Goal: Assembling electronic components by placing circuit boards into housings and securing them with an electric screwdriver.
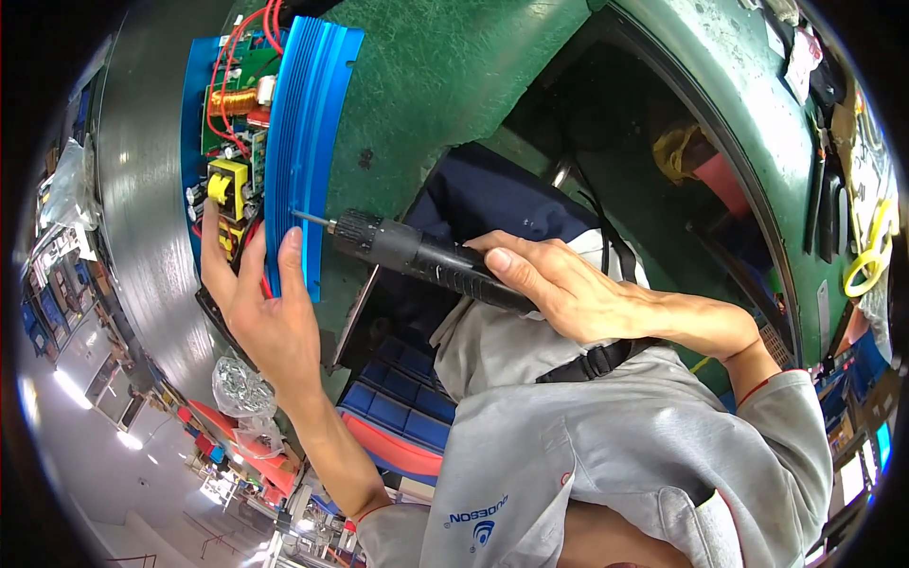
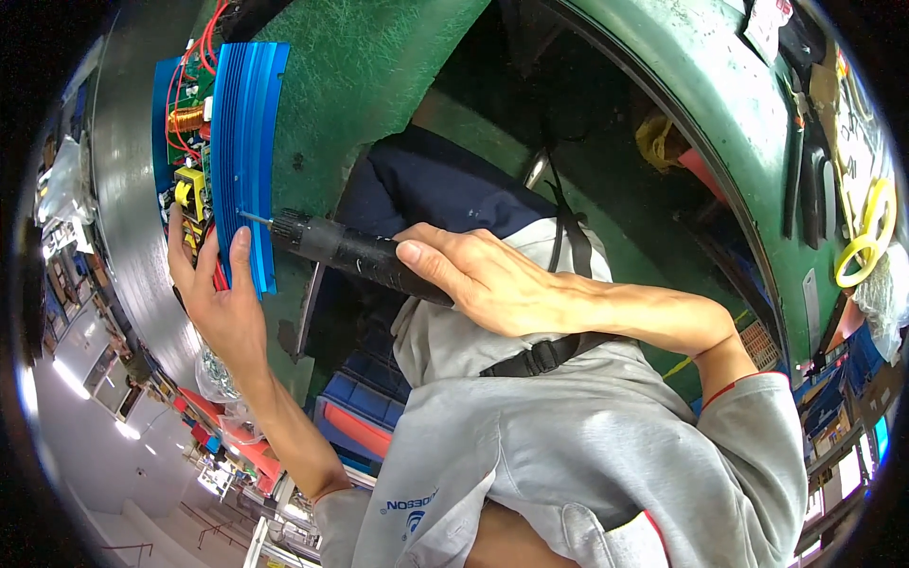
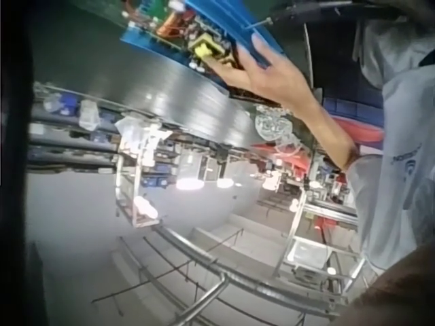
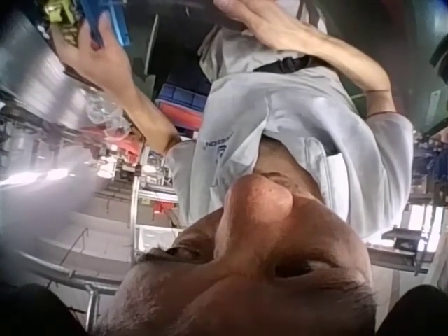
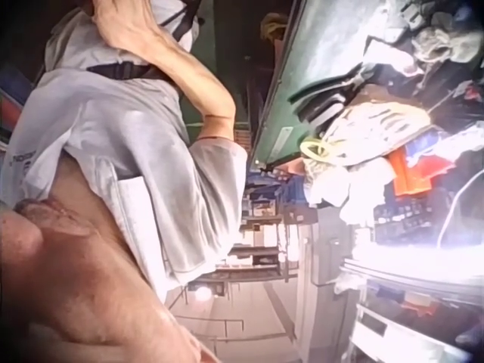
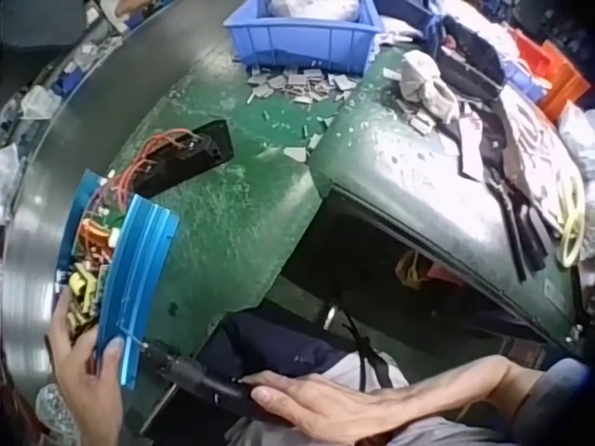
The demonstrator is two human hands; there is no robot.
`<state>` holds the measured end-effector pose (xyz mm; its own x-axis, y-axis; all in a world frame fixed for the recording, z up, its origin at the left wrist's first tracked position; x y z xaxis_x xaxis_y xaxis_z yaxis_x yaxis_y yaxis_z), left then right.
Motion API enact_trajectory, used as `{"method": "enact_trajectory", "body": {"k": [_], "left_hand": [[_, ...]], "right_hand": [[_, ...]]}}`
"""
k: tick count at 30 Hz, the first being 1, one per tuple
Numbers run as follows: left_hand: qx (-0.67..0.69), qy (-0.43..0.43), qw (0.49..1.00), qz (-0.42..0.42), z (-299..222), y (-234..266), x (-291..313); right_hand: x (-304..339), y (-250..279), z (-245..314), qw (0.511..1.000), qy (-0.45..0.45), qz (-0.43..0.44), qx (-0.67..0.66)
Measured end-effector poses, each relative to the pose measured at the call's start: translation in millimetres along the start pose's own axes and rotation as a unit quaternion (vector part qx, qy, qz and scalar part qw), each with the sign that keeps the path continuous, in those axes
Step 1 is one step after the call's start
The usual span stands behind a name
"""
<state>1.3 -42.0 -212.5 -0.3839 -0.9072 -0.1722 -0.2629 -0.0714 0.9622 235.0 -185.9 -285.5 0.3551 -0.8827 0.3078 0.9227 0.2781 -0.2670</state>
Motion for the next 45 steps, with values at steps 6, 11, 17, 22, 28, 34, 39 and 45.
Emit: {"method": "enact_trajectory", "body": {"k": [6, 11, 17, 22, 28, 34, 39, 45], "left_hand": [[0.056, 0.061, 0.996, 0.019, 2, -4, 2], [0.050, 0.041, 0.998, 0.009, 2, -6, 0], [0.046, 0.029, 0.999, -0.001, -1, -5, 0], [-0.073, 0.011, 0.997, 0.029, -4, 16, 10], [-0.167, -0.006, 0.985, 0.049, -8, 33, 14], [-0.065, -0.017, 0.996, 0.055, 4, 24, 8], [-0.030, 0.012, 0.998, 0.061, 6, 21, 11], [-0.023, 0.016, 0.998, 0.059, 7, 19, 11]], "right_hand": [[-5, -5, -10, 1.000, 0.000, -0.010, -0.022], [-9, 3, -14, 0.972, -0.116, 0.030, -0.203], [-2, -2, -14, 0.980, -0.096, 0.029, -0.172], [12, -7, -16, 1.000, 0.001, -0.011, 0.011], [0, -15, -3, 0.999, -0.012, 0.029, 0.029], [-2, -20, -9, 1.000, -0.005, 0.005, 0.019], [-3, -23, -10, 1.000, 0.003, -0.007, 0.004], [-4, -28, -24, 0.999, 0.017, -0.025, -0.021]]}}
Point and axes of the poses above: each hand's wrist, its own x-axis away from the middle knuckle, its own y-axis out of the back of the hand, z = x × y, the point moved 1 cm from there along -x, towards the middle knuckle, and after that the axes turned 7 degrees about y, right-handed, at the moved point
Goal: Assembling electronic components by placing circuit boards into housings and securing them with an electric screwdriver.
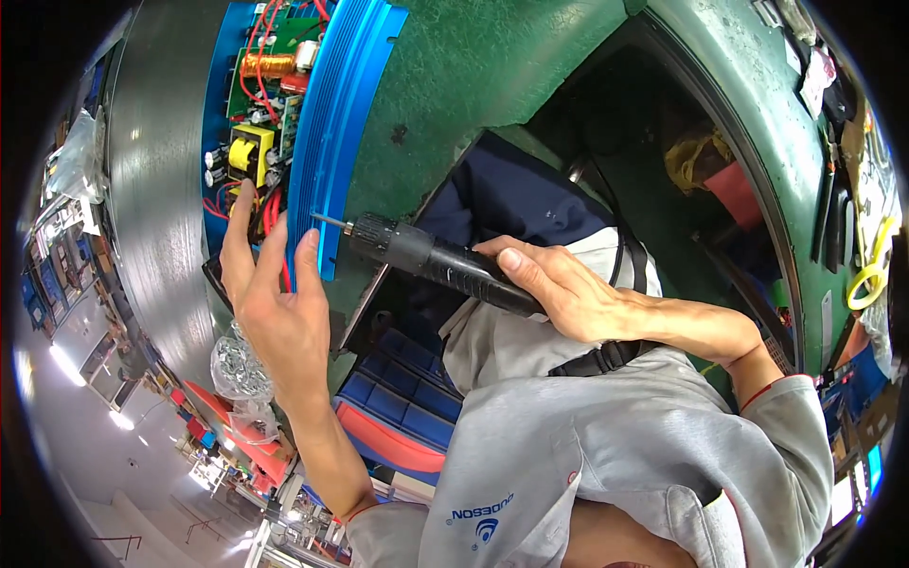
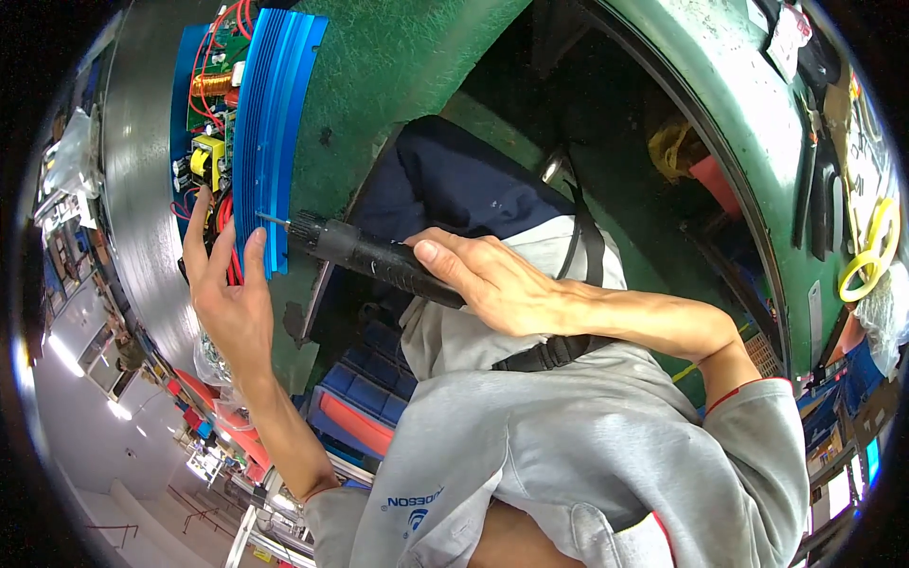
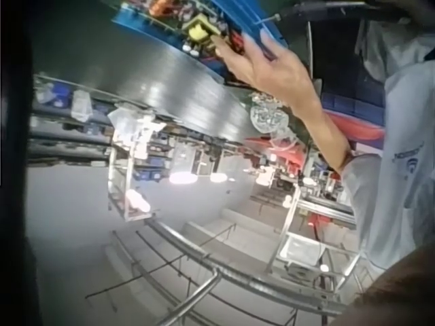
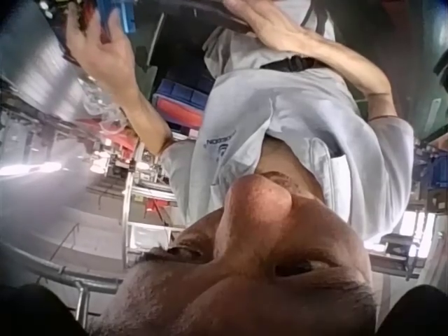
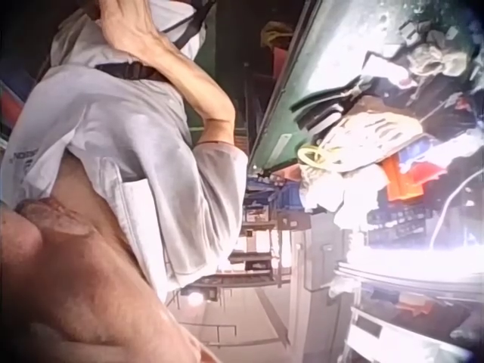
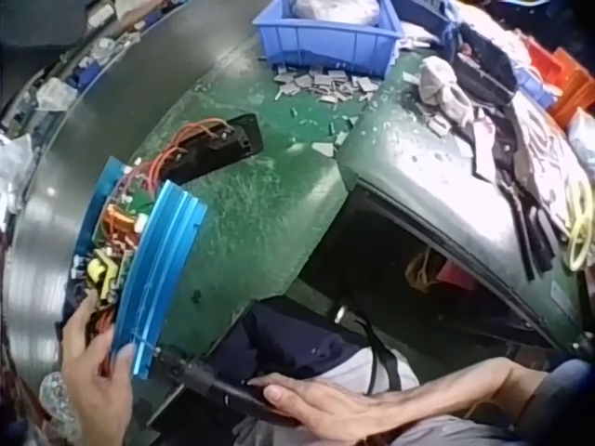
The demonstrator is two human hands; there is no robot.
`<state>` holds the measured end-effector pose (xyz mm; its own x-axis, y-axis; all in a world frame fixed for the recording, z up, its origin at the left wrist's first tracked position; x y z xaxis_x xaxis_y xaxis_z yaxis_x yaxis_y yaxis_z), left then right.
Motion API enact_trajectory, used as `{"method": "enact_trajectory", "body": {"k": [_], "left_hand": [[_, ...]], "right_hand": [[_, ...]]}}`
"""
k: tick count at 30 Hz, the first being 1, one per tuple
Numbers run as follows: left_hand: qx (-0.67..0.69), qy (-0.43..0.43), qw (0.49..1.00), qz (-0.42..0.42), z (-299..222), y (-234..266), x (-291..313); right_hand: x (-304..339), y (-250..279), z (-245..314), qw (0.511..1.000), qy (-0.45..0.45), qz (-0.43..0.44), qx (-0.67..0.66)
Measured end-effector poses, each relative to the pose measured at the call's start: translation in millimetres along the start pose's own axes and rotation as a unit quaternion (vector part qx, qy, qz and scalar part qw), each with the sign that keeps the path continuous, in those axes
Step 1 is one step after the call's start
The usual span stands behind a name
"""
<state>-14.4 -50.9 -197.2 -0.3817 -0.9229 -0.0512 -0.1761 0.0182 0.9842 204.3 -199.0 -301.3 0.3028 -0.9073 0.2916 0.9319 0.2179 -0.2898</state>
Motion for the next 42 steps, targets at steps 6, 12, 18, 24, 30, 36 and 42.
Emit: {"method": "enact_trajectory", "body": {"k": [6, 12, 18, 24, 30, 36, 42], "left_hand": [[0.004, -0.006, 1.000, -0.005, 4, 0, 2], [-0.037, -0.007, 0.999, -0.029, -8, 6, 5], [-0.065, 0.044, 0.995, -0.066, -8, 23, 22], [-0.060, 0.056, 0.995, -0.048, 4, 19, 25], [-0.061, -0.006, 0.998, -0.006, 21, 13, 19], [-0.053, 0.020, 0.997, 0.053, 20, 18, 11], [-0.037, -0.007, 0.999, 0.013, 25, 13, 14]], "right_hand": [[-5, 7, 9, 0.994, -0.052, 0.053, -0.079], [11, 5, 2, 1.000, -0.007, 0.014, -0.002], [4, 5, 15, 0.995, -0.013, 0.084, 0.055], [1, -2, 14, 0.996, 0.029, 0.041, 0.069], [-2, -1, 19, 0.994, 0.026, 0.055, 0.092], [-2, -2, 13, 0.991, 0.064, 0.029, 0.115], [-6, -5, 4, 0.998, -0.005, 0.043, 0.035]]}}
Point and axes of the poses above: each hand's wrist, its own x-axis away from the middle knuckle, its own y-axis out of the back of the hand, z = x × y, the point moved 1 cm from there along -x, towards the middle knuckle, and after that the axes turned 7 degrees about y, right-handed, at the moved point
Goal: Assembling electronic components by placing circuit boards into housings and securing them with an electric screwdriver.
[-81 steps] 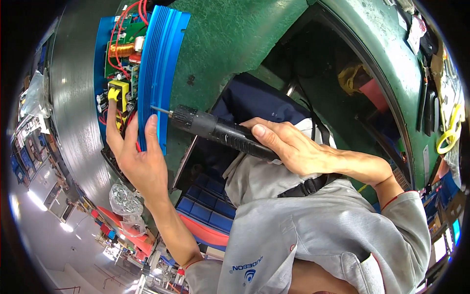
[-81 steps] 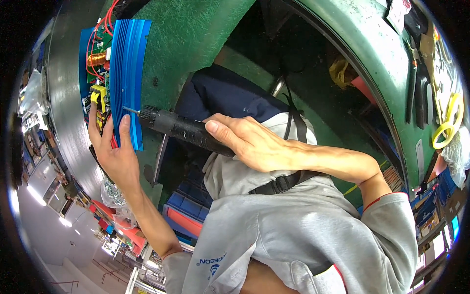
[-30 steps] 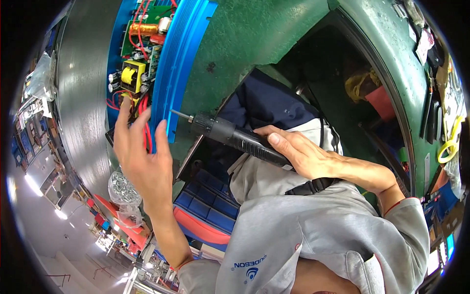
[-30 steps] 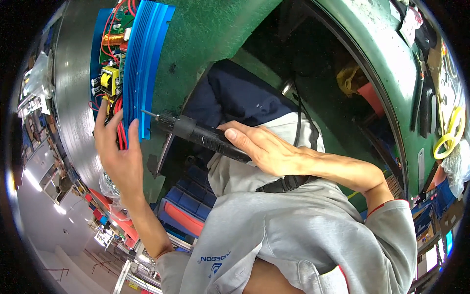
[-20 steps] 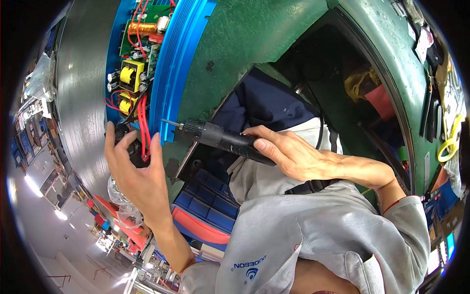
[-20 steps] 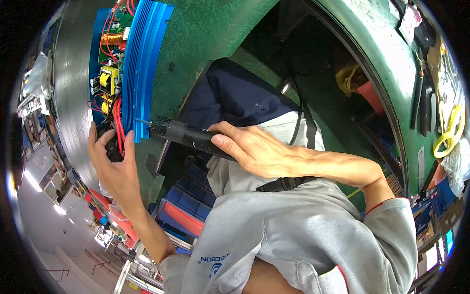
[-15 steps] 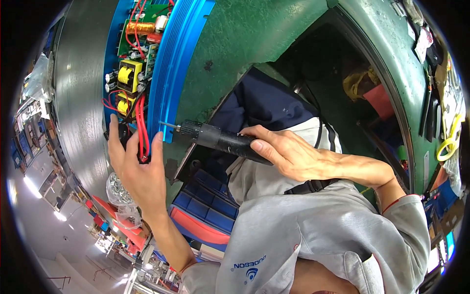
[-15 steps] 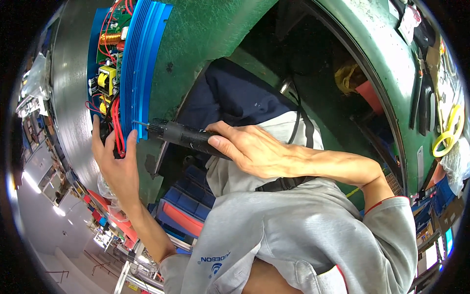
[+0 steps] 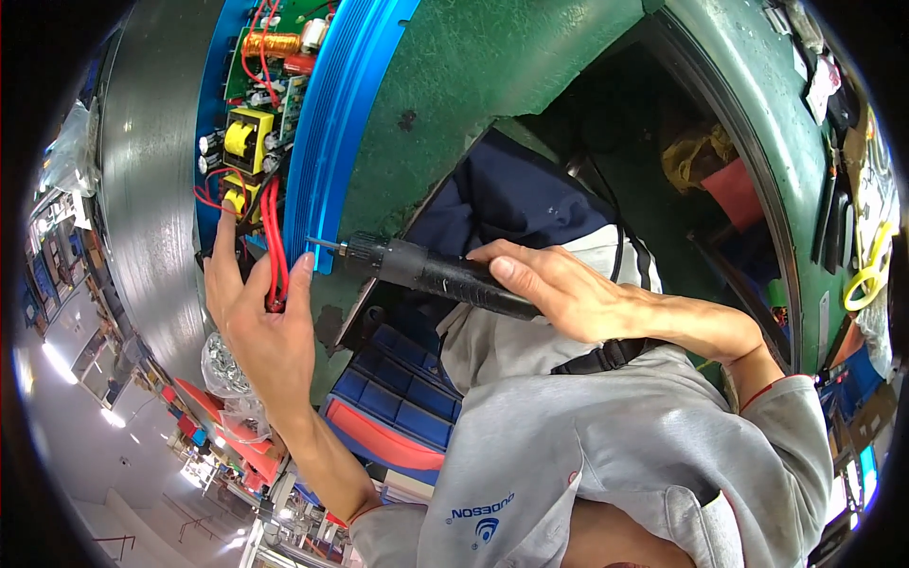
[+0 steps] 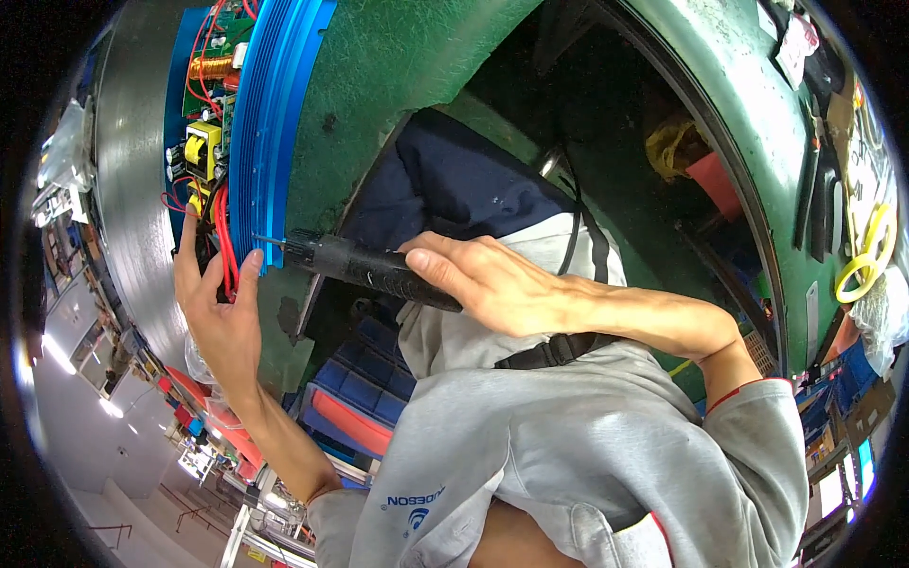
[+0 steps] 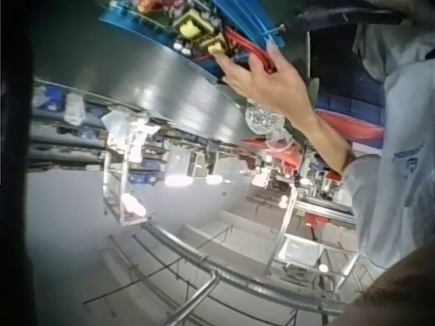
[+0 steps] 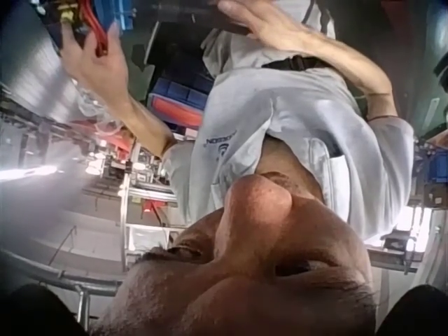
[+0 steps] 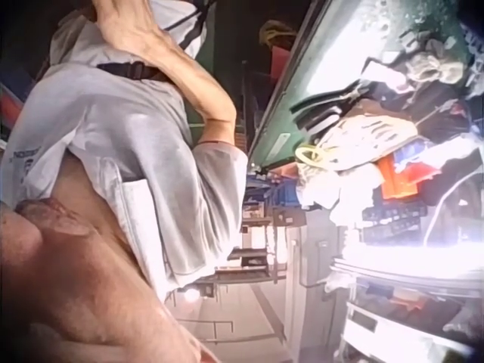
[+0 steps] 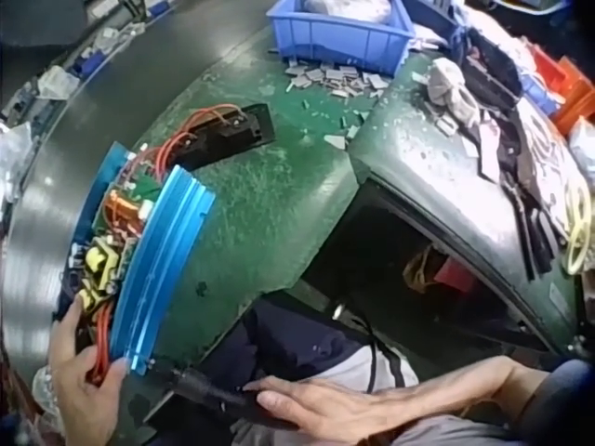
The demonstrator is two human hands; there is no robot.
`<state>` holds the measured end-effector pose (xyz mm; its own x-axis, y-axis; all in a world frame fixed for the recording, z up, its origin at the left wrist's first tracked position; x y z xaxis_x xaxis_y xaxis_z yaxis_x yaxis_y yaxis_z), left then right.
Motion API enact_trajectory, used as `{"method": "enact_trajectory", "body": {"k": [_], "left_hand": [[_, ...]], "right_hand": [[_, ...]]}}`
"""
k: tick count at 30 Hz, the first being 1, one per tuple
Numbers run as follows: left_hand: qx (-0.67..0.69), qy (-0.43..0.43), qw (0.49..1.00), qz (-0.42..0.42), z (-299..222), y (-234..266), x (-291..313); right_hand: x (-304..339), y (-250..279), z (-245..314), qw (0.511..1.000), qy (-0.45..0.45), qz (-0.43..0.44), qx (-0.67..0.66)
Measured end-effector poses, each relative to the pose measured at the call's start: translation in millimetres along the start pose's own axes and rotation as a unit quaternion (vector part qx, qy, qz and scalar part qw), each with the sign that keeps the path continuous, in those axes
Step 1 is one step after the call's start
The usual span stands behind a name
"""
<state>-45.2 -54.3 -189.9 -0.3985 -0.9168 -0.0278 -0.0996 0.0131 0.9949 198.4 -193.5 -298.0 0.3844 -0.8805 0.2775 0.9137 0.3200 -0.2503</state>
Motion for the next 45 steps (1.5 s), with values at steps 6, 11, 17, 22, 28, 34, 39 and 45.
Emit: {"method": "enact_trajectory", "body": {"k": [6, 11, 17, 22, 28, 34, 39, 45], "left_hand": [[0.017, 0.011, 1.000, 0.000, -2, 0, -1], [0.007, 0.041, 0.999, 0.017, -6, 1, -1], [-0.002, 0.035, 0.999, 0.010, -6, 1, 0], [-0.006, 0.033, 0.999, 0.008, -6, 1, 1], [0.015, 0.045, 0.999, 0.009, -9, 0, -5], [-0.010, 0.037, 0.999, 0.008, -12, 10, -5], [-0.022, 0.045, 0.998, 0.028, -11, 13, 11], [0.080, 0.069, 0.994, 0.033, 0, 48, -2]], "right_hand": [[0, 6, 0, 0.995, -0.057, 0.063, -0.055], [1, 5, -2, 0.995, -0.073, 0.064, -0.030], [1, -5, -15, 0.999, 0.007, 0.009, -0.038], [-2, 1, -8, 0.997, -0.012, 0.040, -0.070], [3, -1, 1, 0.950, -0.151, 0.097, -0.257], [25, 19, 5, 0.999, 0.015, 0.020, -0.030], [48, 60, 1, 0.986, 0.046, -0.098, 0.125], [49, 85, 4, 0.974, 0.026, -0.218, 0.050]]}}
Point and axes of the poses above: each hand's wrist, its own x-axis away from the middle knuckle, its own y-axis out of the back of the hand, z = x × y, the point moved 1 cm from there along -x, towards the middle knuckle, and after that the axes turned 7 degrees about y, right-handed, at the moved point
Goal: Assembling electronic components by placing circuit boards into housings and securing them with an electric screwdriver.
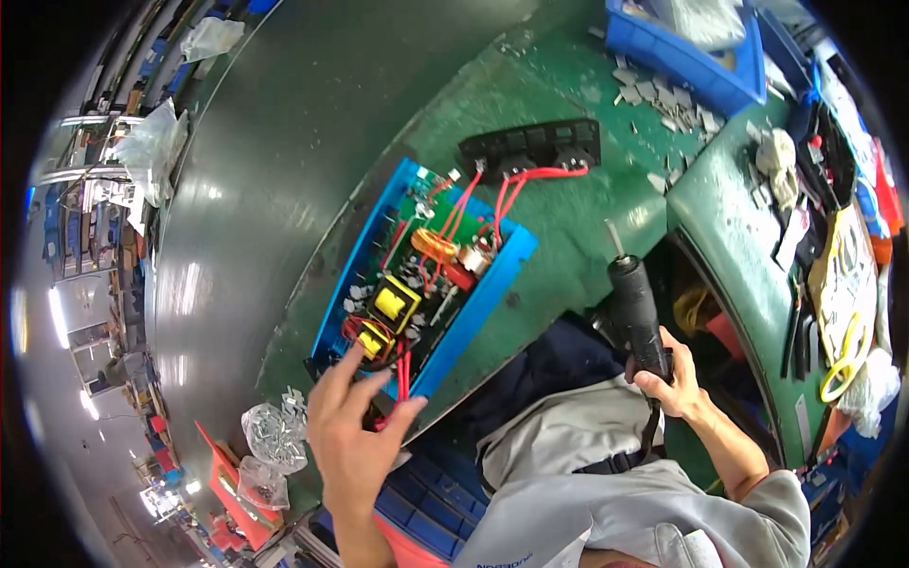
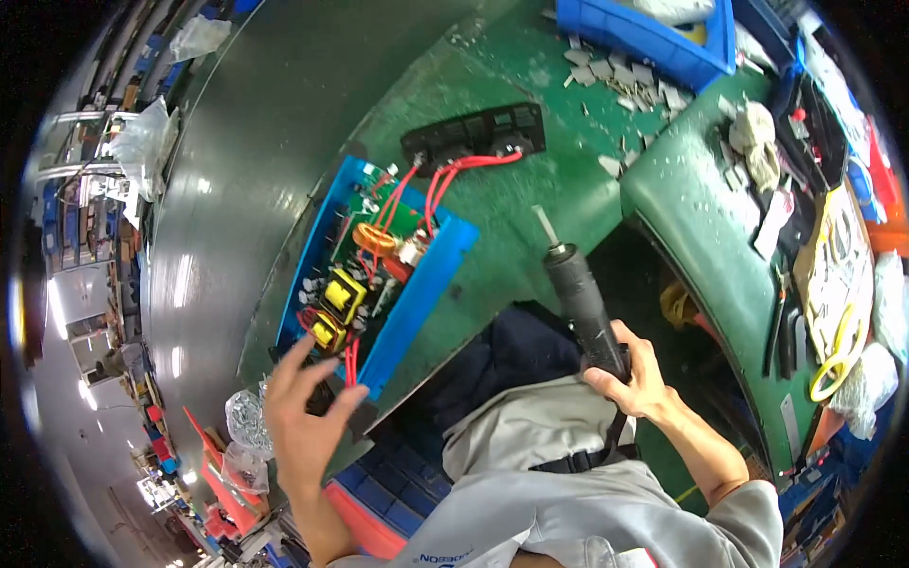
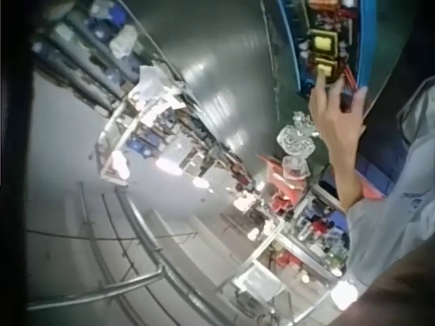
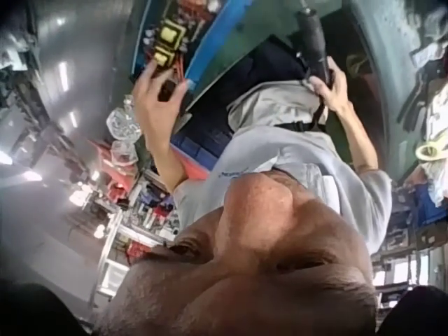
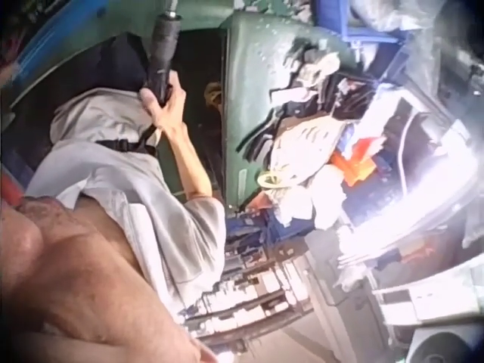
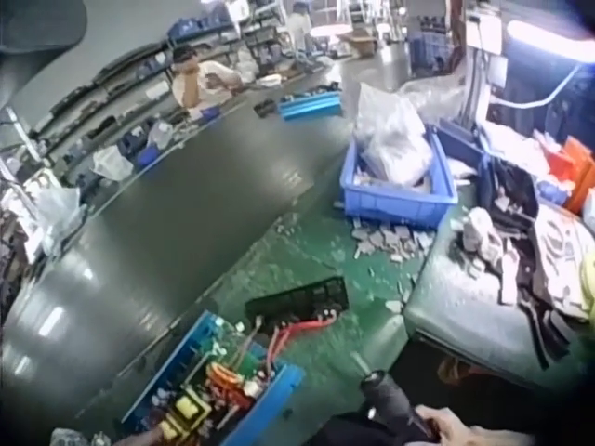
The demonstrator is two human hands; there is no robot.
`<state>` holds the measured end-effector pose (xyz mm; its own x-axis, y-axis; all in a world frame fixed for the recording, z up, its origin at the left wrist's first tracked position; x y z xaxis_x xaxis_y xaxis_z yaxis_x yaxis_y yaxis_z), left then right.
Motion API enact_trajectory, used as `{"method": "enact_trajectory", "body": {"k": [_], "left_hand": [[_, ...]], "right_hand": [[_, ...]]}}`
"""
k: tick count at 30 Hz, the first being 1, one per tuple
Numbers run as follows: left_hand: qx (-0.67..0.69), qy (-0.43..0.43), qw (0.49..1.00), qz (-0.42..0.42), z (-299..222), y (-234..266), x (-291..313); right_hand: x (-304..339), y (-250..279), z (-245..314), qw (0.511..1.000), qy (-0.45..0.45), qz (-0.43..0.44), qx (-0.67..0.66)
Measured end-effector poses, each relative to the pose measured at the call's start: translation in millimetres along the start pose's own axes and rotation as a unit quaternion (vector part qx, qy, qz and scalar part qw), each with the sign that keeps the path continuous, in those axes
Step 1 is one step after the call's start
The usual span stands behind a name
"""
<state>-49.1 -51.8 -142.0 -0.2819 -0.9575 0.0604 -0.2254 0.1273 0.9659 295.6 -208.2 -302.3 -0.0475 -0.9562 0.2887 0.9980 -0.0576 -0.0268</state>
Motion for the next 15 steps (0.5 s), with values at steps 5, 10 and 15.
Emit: {"method": "enact_trajectory", "body": {"k": [5, 10, 15], "left_hand": [[0.116, -0.105, 0.985, -0.072, 5, -15, -118], [0.248, -0.083, 0.952, 0.158, 19, -49, -211], [0.271, -0.136, 0.931, 0.205, 12, -61, -237]], "right_hand": [[-22, 7, 27, 0.994, -0.038, -0.092, 0.052], [-34, 5, 56, 0.975, -0.007, -0.121, 0.187], [-19, 9, 54, 0.969, -0.047, -0.150, 0.189]]}}
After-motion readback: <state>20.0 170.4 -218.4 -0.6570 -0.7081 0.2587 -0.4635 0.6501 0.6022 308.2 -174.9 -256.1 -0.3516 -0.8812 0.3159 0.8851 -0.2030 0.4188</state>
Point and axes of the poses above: each hand's wrist, its own x-axis away from the middle knuckle, its own y-axis out of the back of the hand, z = x × y, the point moved 1 cm from there along -x, towards the middle knuckle, and after that the axes turned 7 degrees about y, right-handed, at the moved point
